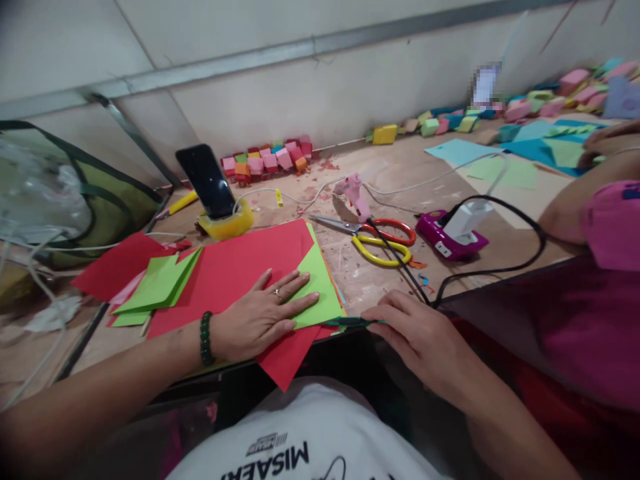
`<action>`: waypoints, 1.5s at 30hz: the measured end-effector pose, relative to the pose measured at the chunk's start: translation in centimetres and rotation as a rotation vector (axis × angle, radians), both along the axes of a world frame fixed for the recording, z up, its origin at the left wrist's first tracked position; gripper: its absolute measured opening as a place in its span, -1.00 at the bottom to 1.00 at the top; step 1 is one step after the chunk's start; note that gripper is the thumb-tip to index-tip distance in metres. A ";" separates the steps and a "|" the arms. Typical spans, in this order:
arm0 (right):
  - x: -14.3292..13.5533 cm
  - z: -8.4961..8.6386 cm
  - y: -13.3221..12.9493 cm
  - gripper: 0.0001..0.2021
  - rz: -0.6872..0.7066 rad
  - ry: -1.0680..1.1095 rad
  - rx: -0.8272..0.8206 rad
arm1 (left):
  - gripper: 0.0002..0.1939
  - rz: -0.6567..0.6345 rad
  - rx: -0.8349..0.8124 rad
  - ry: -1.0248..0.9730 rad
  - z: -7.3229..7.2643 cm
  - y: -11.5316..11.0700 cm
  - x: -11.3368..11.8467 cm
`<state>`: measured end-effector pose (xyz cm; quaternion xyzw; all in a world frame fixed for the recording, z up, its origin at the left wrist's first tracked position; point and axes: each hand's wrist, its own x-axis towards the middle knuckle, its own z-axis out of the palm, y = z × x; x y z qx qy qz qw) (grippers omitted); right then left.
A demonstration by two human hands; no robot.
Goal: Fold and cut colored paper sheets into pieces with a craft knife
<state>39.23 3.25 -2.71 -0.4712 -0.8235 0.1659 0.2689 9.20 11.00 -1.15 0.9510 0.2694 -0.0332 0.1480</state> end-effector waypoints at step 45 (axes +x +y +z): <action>-0.8 -1.1 -1.3 -0.80 -0.028 0.043 0.039 | -0.46 -0.061 0.028 -0.009 0.0 0.4 -1.5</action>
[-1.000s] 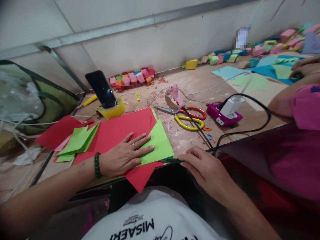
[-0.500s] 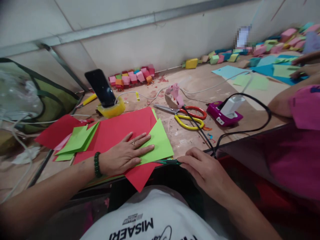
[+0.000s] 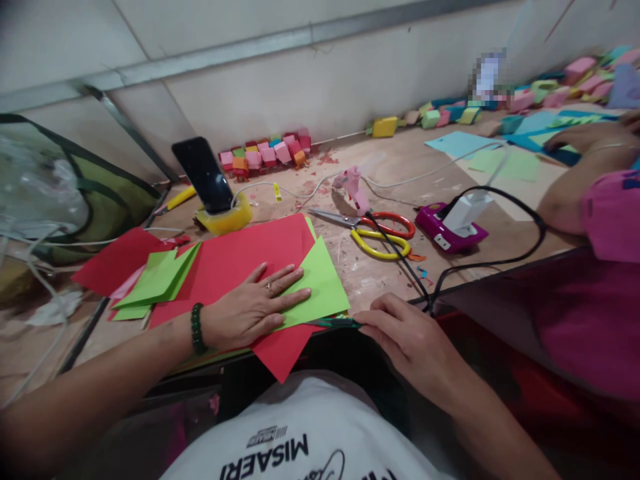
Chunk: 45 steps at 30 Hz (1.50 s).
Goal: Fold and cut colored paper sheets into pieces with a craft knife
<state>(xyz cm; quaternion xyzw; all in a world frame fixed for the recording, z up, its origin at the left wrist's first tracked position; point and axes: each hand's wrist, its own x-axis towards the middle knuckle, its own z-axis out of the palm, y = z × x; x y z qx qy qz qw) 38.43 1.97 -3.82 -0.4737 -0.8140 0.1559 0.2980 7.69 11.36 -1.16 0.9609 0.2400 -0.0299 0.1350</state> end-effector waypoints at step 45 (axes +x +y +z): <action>0.5 -0.7 -0.9 -0.79 0.037 0.076 0.062 | -0.45 -0.032 0.006 0.007 -0.3 -0.4 1.4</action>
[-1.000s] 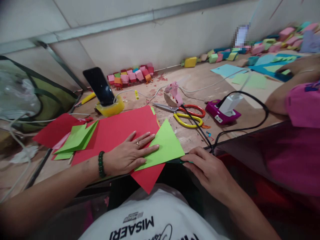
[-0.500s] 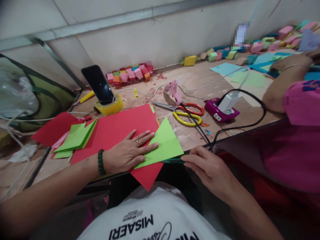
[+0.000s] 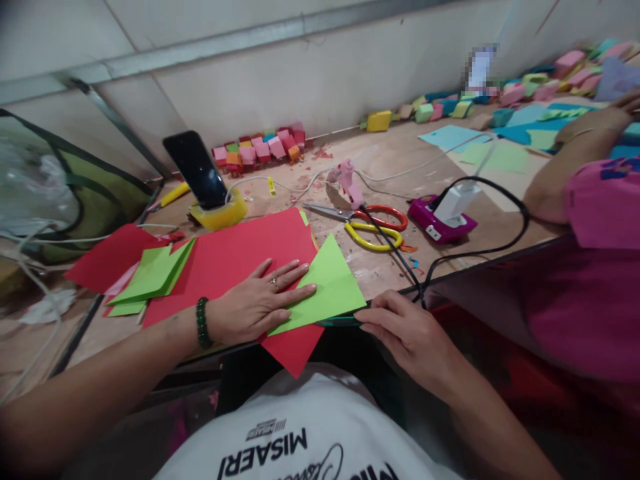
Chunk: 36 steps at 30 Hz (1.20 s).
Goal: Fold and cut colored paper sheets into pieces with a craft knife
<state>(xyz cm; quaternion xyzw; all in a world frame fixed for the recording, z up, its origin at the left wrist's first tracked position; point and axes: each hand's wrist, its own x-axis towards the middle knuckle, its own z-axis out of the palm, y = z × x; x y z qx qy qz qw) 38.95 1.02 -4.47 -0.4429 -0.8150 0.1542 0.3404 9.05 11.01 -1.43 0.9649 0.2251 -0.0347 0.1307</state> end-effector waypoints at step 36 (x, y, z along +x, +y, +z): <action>-0.7 0.1 -0.7 -0.82 -0.049 0.005 -0.027 | -0.43 -0.034 -0.015 -0.006 0.4 0.8 0.6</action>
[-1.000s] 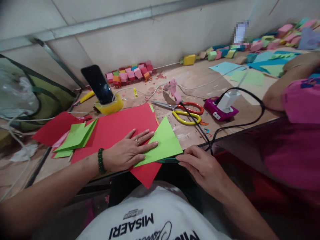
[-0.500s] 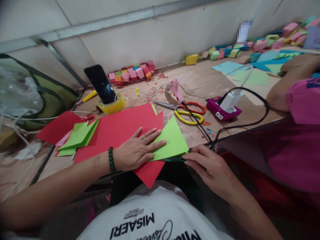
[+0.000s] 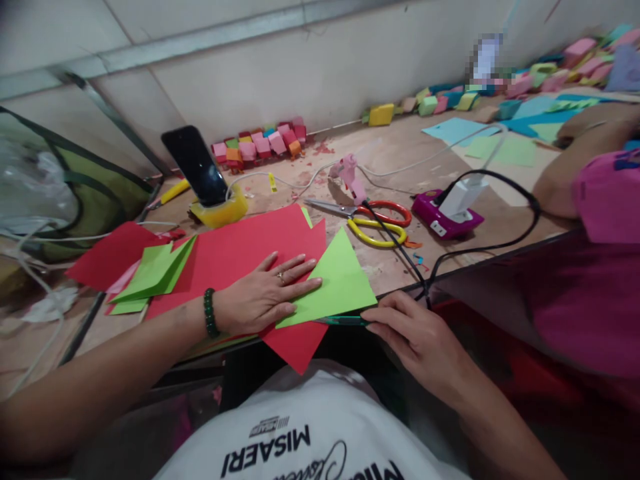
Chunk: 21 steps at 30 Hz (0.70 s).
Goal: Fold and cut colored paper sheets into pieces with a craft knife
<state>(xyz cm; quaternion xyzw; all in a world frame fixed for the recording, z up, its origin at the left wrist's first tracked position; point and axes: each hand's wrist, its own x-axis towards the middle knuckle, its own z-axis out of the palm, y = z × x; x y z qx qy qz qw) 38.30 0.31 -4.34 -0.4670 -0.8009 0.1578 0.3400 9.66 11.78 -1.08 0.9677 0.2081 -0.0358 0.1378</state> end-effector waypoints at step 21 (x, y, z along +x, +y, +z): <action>-0.2 -0.7 -0.6 -0.83 -0.124 -0.015 0.021 | -0.37 -0.029 0.001 -0.052 -0.3 0.0 0.2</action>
